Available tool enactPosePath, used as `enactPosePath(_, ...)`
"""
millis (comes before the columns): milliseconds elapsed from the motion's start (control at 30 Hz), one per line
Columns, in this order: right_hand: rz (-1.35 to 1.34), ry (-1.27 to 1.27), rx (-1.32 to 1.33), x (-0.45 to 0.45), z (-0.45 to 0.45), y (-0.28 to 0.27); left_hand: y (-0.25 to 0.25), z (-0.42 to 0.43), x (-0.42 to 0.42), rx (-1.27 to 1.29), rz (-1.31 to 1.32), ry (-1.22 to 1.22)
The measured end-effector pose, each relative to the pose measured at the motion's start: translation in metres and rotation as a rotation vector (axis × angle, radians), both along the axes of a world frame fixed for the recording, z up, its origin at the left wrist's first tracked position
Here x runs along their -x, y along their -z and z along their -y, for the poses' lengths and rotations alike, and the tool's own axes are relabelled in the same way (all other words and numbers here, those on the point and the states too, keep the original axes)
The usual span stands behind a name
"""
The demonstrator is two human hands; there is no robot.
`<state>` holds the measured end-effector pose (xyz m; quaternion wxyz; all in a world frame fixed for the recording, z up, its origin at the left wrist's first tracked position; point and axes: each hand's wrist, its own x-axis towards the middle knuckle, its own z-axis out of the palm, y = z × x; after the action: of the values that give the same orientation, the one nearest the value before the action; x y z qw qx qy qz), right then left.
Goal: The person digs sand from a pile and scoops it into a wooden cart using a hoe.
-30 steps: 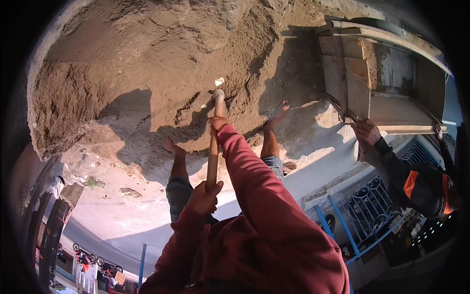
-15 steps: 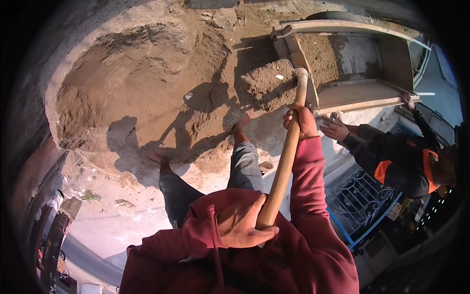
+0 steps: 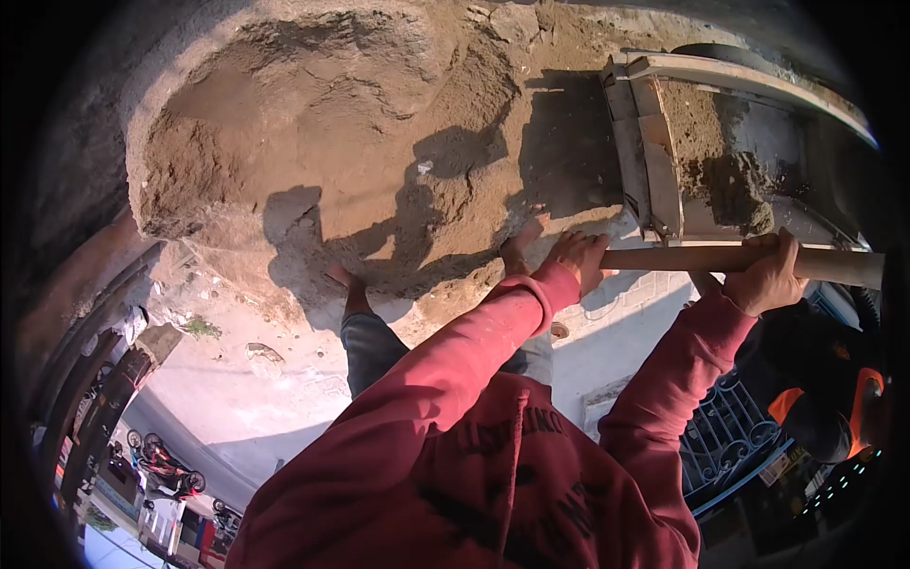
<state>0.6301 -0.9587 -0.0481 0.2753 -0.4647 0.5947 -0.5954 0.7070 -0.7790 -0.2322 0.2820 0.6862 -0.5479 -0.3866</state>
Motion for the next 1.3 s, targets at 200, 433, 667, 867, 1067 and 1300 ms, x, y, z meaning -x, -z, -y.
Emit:
enactPosePath(200, 0.058, -0.291, -0.187, -0.108, 0.002, 0.087, 0.048, -0.050, -0.083, -0.193, -0.239, -0.142)
enactPosePath(433, -0.060, -0.365, -0.723, -0.246, -0.071, 0.395, 0.193, -0.187, -0.177, -0.466, -0.175, -0.301)
enactPosePath(667, -0.484, -0.532, -1.169, -0.280, -0.278, 0.588, 0.178, -0.326, -0.220, -0.855, -0.158, -0.329)
enactPosePath(867, -0.549, -0.646, -1.315, -0.260, -0.357, 0.648, 0.116, -0.336, -0.237, -1.002, -0.180, -0.216)
enactPosePath(1067, 0.215, -0.642, -1.783, -0.233, -0.303, 0.556, 0.032, -0.255, -0.216, -0.940, -0.438, -0.305)
enactPosePath(1300, 0.487, -0.571, -1.824, -0.156, -0.189, 0.353, -0.139, -0.138, -0.165, -0.747, -0.793, -0.341)
